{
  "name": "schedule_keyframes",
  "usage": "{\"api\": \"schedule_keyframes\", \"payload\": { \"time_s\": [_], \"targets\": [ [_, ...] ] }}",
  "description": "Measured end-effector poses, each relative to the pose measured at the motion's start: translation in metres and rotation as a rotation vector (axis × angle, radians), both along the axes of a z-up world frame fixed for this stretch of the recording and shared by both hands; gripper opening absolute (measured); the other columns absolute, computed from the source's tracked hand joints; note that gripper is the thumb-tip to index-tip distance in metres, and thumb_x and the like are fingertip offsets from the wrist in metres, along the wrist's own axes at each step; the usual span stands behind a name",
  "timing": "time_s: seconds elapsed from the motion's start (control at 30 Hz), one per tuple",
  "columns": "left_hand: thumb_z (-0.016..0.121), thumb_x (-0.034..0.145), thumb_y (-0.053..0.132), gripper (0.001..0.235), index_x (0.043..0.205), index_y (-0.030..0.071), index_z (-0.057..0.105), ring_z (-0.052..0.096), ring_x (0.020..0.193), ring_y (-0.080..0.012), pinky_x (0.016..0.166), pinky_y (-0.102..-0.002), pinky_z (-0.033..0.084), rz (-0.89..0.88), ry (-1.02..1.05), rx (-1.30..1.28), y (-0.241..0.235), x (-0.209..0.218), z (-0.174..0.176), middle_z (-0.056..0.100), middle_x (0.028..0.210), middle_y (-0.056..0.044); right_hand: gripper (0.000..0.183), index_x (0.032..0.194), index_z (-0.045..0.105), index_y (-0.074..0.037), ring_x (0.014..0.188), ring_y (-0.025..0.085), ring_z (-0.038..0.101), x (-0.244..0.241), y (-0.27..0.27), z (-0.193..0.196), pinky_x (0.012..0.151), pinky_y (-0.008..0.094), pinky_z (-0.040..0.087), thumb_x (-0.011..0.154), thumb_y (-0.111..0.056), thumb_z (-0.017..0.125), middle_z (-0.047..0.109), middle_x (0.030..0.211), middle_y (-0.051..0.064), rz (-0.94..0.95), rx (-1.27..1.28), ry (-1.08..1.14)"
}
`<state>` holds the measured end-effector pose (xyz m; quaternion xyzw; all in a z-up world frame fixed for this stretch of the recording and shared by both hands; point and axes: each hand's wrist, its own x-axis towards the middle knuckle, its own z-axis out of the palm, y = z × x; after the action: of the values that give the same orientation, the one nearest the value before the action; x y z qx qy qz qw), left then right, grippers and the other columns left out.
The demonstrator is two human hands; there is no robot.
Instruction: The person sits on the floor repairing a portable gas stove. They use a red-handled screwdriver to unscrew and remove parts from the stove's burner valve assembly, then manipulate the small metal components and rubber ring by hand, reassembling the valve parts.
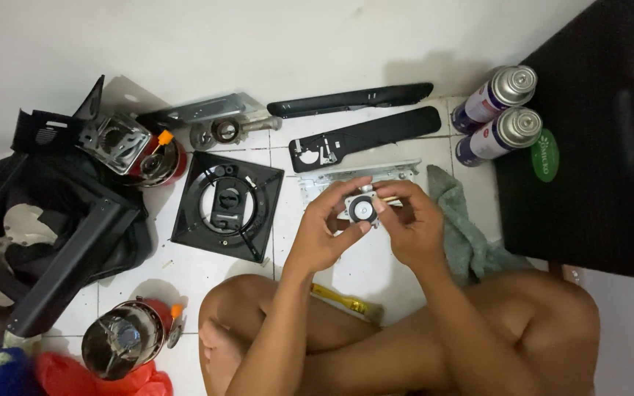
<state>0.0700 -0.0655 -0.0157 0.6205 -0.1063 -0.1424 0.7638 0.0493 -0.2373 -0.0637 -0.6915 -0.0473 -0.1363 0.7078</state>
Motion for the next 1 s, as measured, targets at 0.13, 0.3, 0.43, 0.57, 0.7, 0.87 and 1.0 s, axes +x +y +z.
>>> {"api": "schedule_keyframes", "payload": {
  "time_s": [0.13,0.3,0.43,0.57,0.7,0.87,1.0],
  "targets": [
    [0.072,0.084,-0.002,0.057,0.14,0.003,0.06,0.063,0.103,-0.0203,0.077,-0.031,0.063,0.004,-0.009,-0.039,-0.002,0.0,0.0,0.064,0.112,-0.011,0.016,0.112,0.065,0.005,0.116,0.029,0.068,0.0,-0.005,-0.001,0.09,0.042,0.062,0.102,-0.007,0.064,0.069,0.12,0.021,0.059,0.068,-0.02],
    [0.071,0.086,-0.003,0.055,0.139,-0.001,0.06,0.062,0.106,-0.0216,0.079,-0.034,0.064,0.022,-0.001,-0.119,-0.002,-0.002,-0.014,0.061,0.113,-0.013,0.031,0.117,0.06,0.004,0.108,0.026,0.068,-0.002,0.0,0.003,0.081,0.037,0.064,0.092,-0.005,0.076,0.065,0.123,0.02,0.148,0.154,0.039],
    [0.069,0.086,0.002,0.055,0.14,-0.002,0.059,0.062,0.109,-0.0259,0.085,-0.041,0.063,0.002,-0.013,-0.17,0.001,0.002,-0.019,0.061,0.112,-0.016,0.03,0.117,0.06,0.005,0.106,0.027,0.069,0.0,0.0,0.003,0.076,0.039,0.067,0.092,-0.004,0.074,0.065,0.122,0.021,0.16,0.133,-0.001],
    [0.064,0.086,0.021,0.059,0.141,-0.001,0.06,0.059,0.113,-0.0295,0.097,-0.047,0.056,-0.015,-0.072,-0.106,0.002,0.004,-0.021,0.063,0.112,-0.019,0.029,0.118,0.059,0.006,0.105,0.024,0.069,-0.001,-0.001,0.001,0.075,0.035,0.067,0.093,-0.003,0.072,0.065,0.121,0.02,0.139,0.17,0.019],
    [0.056,0.087,0.025,0.058,0.14,0.002,0.061,0.061,0.102,-0.0208,0.087,-0.04,0.061,-0.008,0.028,-0.116,0.0,0.004,-0.012,0.064,0.106,-0.014,0.034,0.121,0.057,0.007,0.105,0.024,0.067,-0.002,-0.006,-0.003,0.076,0.035,0.067,0.095,-0.011,0.069,0.064,0.12,0.02,0.166,0.216,0.056],
    [0.062,0.088,0.028,0.057,0.138,0.001,0.063,0.059,0.096,-0.0172,0.083,-0.036,0.061,0.019,-0.048,-0.098,-0.001,0.005,-0.024,0.065,0.102,-0.014,0.038,0.122,0.058,0.006,0.106,0.024,0.066,-0.002,-0.005,-0.003,0.079,0.038,0.066,0.091,-0.009,0.073,0.064,0.12,0.019,0.184,0.205,0.042],
    [0.065,0.087,0.022,0.051,0.133,0.0,0.067,0.061,0.1,-0.0199,0.083,-0.035,0.056,0.044,-0.119,-0.065,-0.001,0.004,-0.028,0.069,0.102,-0.016,0.043,0.122,0.057,0.005,0.105,0.022,0.065,-0.002,-0.003,-0.01,0.082,0.036,0.062,0.087,-0.006,0.079,0.064,0.12,0.018,0.167,0.153,0.022]
  ]
}}
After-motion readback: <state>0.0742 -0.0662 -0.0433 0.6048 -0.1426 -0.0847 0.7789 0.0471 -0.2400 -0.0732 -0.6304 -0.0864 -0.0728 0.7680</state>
